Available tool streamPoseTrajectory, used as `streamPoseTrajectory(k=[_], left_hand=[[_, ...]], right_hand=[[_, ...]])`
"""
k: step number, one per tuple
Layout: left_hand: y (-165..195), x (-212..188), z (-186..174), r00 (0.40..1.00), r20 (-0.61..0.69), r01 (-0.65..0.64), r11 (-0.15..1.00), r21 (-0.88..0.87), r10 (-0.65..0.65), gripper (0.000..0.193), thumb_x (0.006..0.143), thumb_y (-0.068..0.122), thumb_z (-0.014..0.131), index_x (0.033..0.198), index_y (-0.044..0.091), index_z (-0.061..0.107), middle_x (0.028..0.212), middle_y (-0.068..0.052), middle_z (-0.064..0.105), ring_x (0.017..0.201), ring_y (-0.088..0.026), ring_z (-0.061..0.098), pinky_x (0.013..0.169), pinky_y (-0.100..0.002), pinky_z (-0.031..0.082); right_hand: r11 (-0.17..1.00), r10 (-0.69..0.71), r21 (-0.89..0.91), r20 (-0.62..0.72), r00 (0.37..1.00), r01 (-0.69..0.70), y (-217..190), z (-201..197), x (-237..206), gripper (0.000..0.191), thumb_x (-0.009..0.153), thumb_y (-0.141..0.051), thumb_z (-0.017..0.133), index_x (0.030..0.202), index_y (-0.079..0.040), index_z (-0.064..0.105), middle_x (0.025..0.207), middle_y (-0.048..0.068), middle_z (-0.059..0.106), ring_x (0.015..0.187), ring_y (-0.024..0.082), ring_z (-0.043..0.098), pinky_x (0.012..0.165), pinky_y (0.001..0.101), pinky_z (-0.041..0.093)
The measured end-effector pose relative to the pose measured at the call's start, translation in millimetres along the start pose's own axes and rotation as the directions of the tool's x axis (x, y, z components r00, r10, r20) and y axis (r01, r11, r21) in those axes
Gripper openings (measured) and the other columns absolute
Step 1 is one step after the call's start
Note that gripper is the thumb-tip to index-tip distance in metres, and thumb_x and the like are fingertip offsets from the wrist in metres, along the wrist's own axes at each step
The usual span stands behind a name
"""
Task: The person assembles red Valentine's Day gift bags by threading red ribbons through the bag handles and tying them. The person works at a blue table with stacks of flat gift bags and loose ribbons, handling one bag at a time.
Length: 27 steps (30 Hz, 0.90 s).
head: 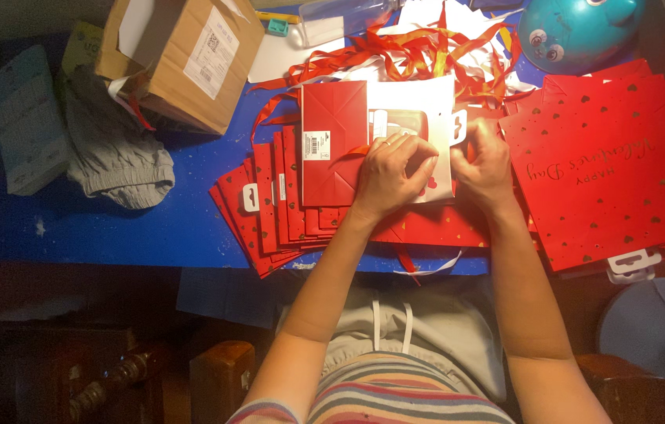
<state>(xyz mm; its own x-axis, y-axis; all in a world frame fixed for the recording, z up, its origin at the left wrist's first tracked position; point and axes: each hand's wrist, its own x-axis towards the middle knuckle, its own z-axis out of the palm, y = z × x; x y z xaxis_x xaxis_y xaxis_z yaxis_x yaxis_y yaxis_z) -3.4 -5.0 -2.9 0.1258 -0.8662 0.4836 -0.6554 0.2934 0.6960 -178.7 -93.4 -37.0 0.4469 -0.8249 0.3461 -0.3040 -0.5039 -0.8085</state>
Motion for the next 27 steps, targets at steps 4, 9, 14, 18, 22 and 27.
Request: streamPoseTrajectory(k=[4,9,14,18,22,27], left_hand=[[2,0,1,1.000,0.006,-0.001,1.000,-0.008,0.001,0.009,0.090,0.021,0.072,0.092,0.014,0.067,0.088,-0.002,0.067,0.089,-0.022,0.066,0.078,-0.038,0.045],[1,0,-1,1.000,0.010,0.010,1.000,0.004,-0.010,0.010,0.090,0.021,0.071,0.093,0.013,0.066,0.089,-0.002,0.067,0.090,-0.022,0.067,0.080,-0.038,0.045],[4,1,-3,1.000,-0.006,-0.010,0.999,-0.037,0.010,0.016,0.090,0.028,0.074,0.092,0.014,0.066,0.088,-0.002,0.067,0.088,-0.022,0.067,0.080,-0.038,0.047],[6,1,-4,1.000,-0.007,-0.015,1.000,-0.025,0.014,0.030,0.083,0.036,0.079,0.086,0.012,0.063,0.083,-0.002,0.065,0.081,-0.023,0.065,0.077,-0.039,0.047],[6,1,1,1.000,-0.014,0.022,0.999,0.033,-0.022,0.025,0.086,0.032,0.076,0.083,0.012,0.060,0.081,-0.002,0.064,0.083,-0.023,0.065,0.078,-0.039,0.047],[4,0,3,1.000,0.000,0.030,0.998,0.057,-0.030,0.023,0.086,0.030,0.074,0.082,0.012,0.060,0.079,-0.002,0.063,0.082,-0.024,0.064,0.077,-0.039,0.046]], right_hand=[[0.992,0.009,0.126,0.041,0.999,-0.014,-3,-2,1,0.018,0.096,-0.003,0.068,0.112,-0.001,0.062,0.100,0.006,0.067,0.094,0.015,0.066,0.085,0.0311,0.052],[0.981,-0.017,0.193,0.208,0.978,-0.024,-7,-13,0,0.027,0.087,-0.002,0.068,0.112,0.000,0.058,0.101,0.008,0.063,0.099,0.014,0.061,0.088,0.0286,0.049],[0.982,-0.022,0.187,0.222,0.975,-0.020,-2,-10,-1,0.019,0.090,-0.002,0.066,0.109,-0.002,0.064,0.098,0.005,0.068,0.092,0.012,0.066,0.083,0.0286,0.052],[0.977,0.079,0.169,0.275,0.958,-0.129,3,-7,-4,0.010,0.094,-0.003,0.069,0.101,-0.002,0.063,0.086,0.007,0.062,0.081,0.015,0.059,0.074,0.0302,0.050],[0.986,-0.085,0.157,0.170,0.982,0.058,2,-4,-3,0.013,0.091,0.001,0.068,0.102,-0.002,0.062,0.095,0.006,0.066,0.089,0.012,0.064,0.081,0.0291,0.052],[0.840,0.077,0.528,0.109,0.991,-0.124,-4,-1,-1,0.012,0.098,-0.002,0.064,0.106,-0.005,0.056,0.105,0.002,0.063,0.095,0.009,0.065,0.086,0.0269,0.056]])
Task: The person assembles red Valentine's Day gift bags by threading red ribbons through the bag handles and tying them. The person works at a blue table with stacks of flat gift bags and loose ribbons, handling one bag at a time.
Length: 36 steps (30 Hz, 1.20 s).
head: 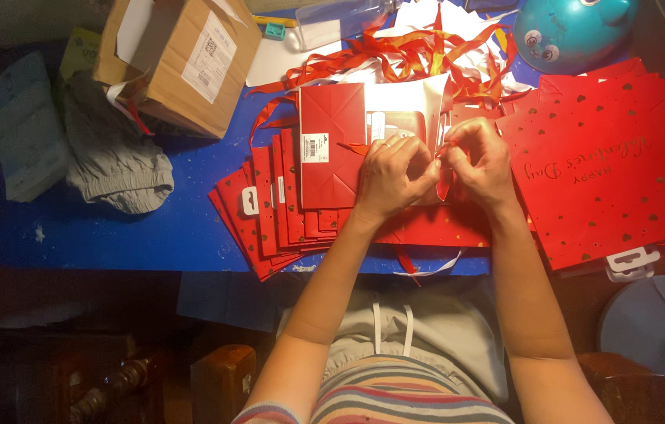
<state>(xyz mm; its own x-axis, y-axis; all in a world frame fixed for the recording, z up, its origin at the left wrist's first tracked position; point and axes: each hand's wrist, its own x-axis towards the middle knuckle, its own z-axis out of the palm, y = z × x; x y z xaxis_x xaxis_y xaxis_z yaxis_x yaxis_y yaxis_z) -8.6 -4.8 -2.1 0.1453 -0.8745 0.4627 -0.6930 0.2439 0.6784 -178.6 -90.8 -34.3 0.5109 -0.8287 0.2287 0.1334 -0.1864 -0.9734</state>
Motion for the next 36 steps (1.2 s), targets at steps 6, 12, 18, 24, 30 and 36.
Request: streamPoseTrajectory(k=[6,12,18,24,30,36], left_hand=[[0,-2,-2,0.999,-0.020,0.026,0.990,-0.141,-0.029,0.027,0.085,0.029,0.076,0.102,0.013,0.062,0.092,0.000,0.068,0.087,-0.019,0.069,0.082,-0.037,0.049],[-2,-1,-2,1.000,-0.020,0.009,0.993,-0.118,-0.012,0.030,0.084,0.026,0.076,0.108,0.014,0.062,0.096,-0.001,0.069,0.087,-0.018,0.069,0.086,-0.037,0.050],[-3,-3,0,0.999,0.000,0.032,0.994,-0.109,-0.032,0.022,0.086,0.023,0.076,0.102,0.015,0.062,0.089,0.002,0.070,0.087,-0.017,0.070,0.083,-0.035,0.049],[-4,-1,-1,1.000,-0.017,0.003,0.990,-0.144,-0.005,0.023,0.086,0.024,0.076,0.103,0.015,0.062,0.090,0.002,0.070,0.088,-0.017,0.071,0.083,-0.035,0.049],[-2,0,3,0.986,-0.147,-0.079,0.997,0.024,0.082,0.017,0.083,0.021,0.075,0.089,0.014,0.061,0.082,0.000,0.063,0.089,-0.021,0.065,0.103,-0.043,0.044],[0,0,2,0.994,-0.101,-0.047,0.999,0.019,0.049,0.014,0.084,0.020,0.073,0.089,0.013,0.063,0.081,0.001,0.063,0.089,-0.020,0.064,0.118,-0.052,0.037]], right_hand=[[0.931,-0.075,-0.345,0.139,0.987,0.120,-2,-6,-2,0.022,0.089,0.000,0.069,0.108,-0.002,0.059,0.103,0.006,0.062,0.096,0.013,0.061,0.087,0.0286,0.050],[0.867,-0.103,-0.467,0.172,0.980,0.173,5,-5,0,0.018,0.088,0.002,0.071,0.103,-0.003,0.062,0.095,0.006,0.066,0.090,0.014,0.066,0.081,0.0300,0.053],[0.993,0.103,0.055,-0.035,0.994,-0.101,4,-1,-1,0.020,0.098,-0.003,0.062,0.115,-0.007,0.055,0.101,0.000,0.062,0.094,0.009,0.067,0.083,0.0263,0.060],[0.959,0.009,-0.282,0.114,0.993,0.024,-5,-2,-2,0.024,0.090,0.002,0.066,0.112,-0.002,0.057,0.101,0.004,0.064,0.093,0.012,0.063,0.083,0.0273,0.052],[0.898,-0.055,-0.425,0.143,0.988,0.111,-1,-2,0,0.011,0.092,0.001,0.071,0.100,-0.002,0.064,0.094,0.005,0.067,0.087,0.013,0.065,0.079,0.0294,0.053],[0.984,0.090,-0.149,-0.052,0.995,-0.097,2,2,-1,0.009,0.096,-0.005,0.064,0.104,-0.004,0.059,0.096,0.002,0.068,0.088,0.010,0.069,0.078,0.0274,0.056]])
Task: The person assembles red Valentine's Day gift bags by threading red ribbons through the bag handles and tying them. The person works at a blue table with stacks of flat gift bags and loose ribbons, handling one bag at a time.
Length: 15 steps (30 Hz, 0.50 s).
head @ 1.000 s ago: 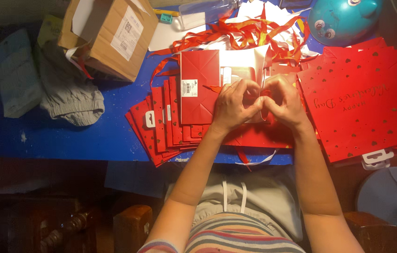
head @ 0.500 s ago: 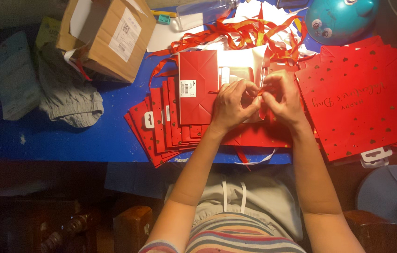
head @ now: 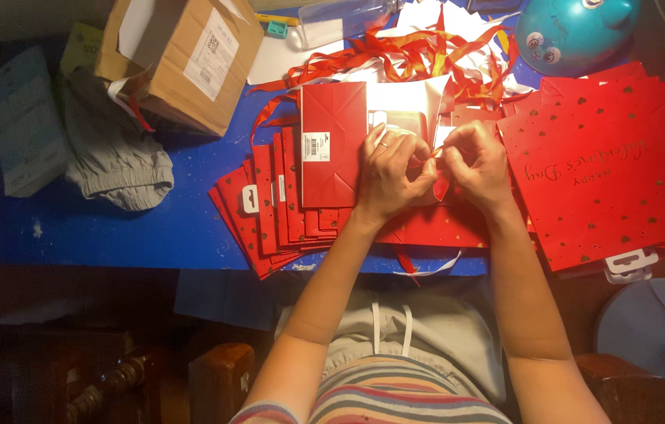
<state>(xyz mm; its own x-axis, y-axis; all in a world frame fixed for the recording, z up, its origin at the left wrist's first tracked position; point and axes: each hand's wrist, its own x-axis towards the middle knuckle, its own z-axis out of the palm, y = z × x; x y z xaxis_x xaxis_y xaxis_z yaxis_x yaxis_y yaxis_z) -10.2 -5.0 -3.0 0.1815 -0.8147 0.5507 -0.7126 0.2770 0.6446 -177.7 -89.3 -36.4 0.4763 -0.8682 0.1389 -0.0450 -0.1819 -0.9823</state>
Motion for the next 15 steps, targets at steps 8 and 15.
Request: streamPoseTrajectory(k=[8,15], left_hand=[[-1.7,0.0,-3.0,0.999,0.035,0.010,1.000,-0.007,-0.009,0.008,0.089,0.021,0.067,0.092,0.015,0.064,0.091,-0.002,0.065,0.098,-0.023,0.064,0.118,-0.048,0.039],[3.6,1.9,-1.1,0.999,0.032,0.011,0.999,0.048,-0.013,0.011,0.084,0.020,0.065,0.092,0.013,0.062,0.090,-0.001,0.065,0.098,-0.022,0.062,0.120,-0.054,0.034]], right_hand=[[0.951,-0.161,-0.247,0.118,0.980,0.186,-1.6,-5.1,1.2,0.024,0.089,-0.001,0.070,0.108,-0.002,0.056,0.100,0.006,0.062,0.096,0.015,0.062,0.089,0.0308,0.051],[0.918,-0.266,-0.256,0.167,0.949,0.302,1.8,-7.1,-0.9,0.030,0.084,0.002,0.069,0.111,-0.001,0.056,0.103,0.008,0.061,0.099,0.017,0.062,0.088,0.0308,0.052]])
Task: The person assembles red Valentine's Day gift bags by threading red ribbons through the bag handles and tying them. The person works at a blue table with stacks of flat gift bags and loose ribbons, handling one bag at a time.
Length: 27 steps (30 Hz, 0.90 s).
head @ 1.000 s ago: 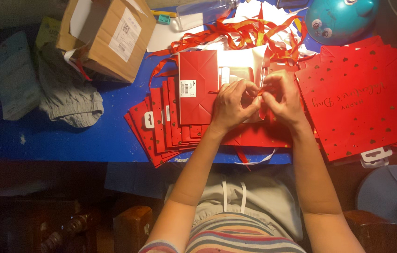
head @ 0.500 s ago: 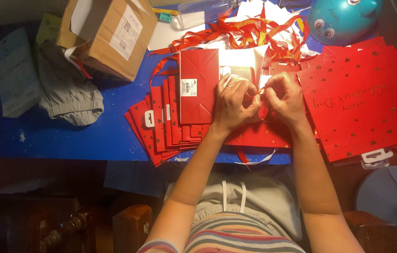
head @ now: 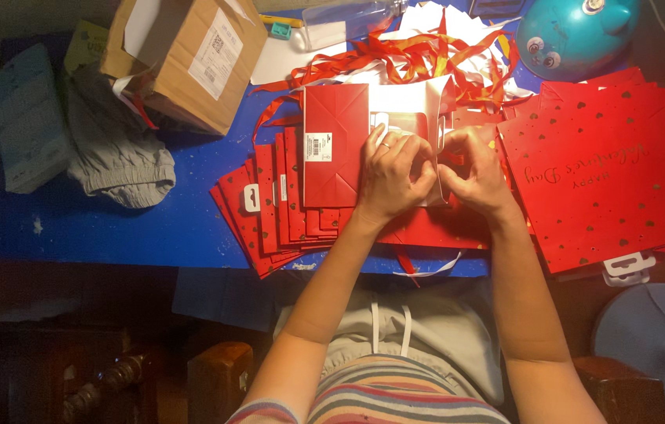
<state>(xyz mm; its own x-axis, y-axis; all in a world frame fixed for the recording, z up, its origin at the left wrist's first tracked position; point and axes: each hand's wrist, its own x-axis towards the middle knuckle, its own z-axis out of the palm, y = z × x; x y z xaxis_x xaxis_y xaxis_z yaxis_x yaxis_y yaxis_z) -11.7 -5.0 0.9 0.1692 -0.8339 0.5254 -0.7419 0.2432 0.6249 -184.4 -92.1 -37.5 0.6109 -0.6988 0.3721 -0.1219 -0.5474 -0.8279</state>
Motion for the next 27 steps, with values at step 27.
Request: streamPoseTrajectory(k=[27], left_hand=[[-8,-3,5,1.000,-0.009,0.016,0.999,0.035,-0.016,0.017,0.086,0.029,0.069,0.092,0.013,0.065,0.093,0.000,0.066,0.103,-0.023,0.061,0.120,-0.054,0.030]], right_hand=[[0.996,0.086,-0.036,-0.037,0.996,-0.087,-2,2,3,0.015,0.090,0.001,0.067,0.105,0.000,0.063,0.093,0.010,0.066,0.083,0.019,0.066,0.077,0.0321,0.052]])
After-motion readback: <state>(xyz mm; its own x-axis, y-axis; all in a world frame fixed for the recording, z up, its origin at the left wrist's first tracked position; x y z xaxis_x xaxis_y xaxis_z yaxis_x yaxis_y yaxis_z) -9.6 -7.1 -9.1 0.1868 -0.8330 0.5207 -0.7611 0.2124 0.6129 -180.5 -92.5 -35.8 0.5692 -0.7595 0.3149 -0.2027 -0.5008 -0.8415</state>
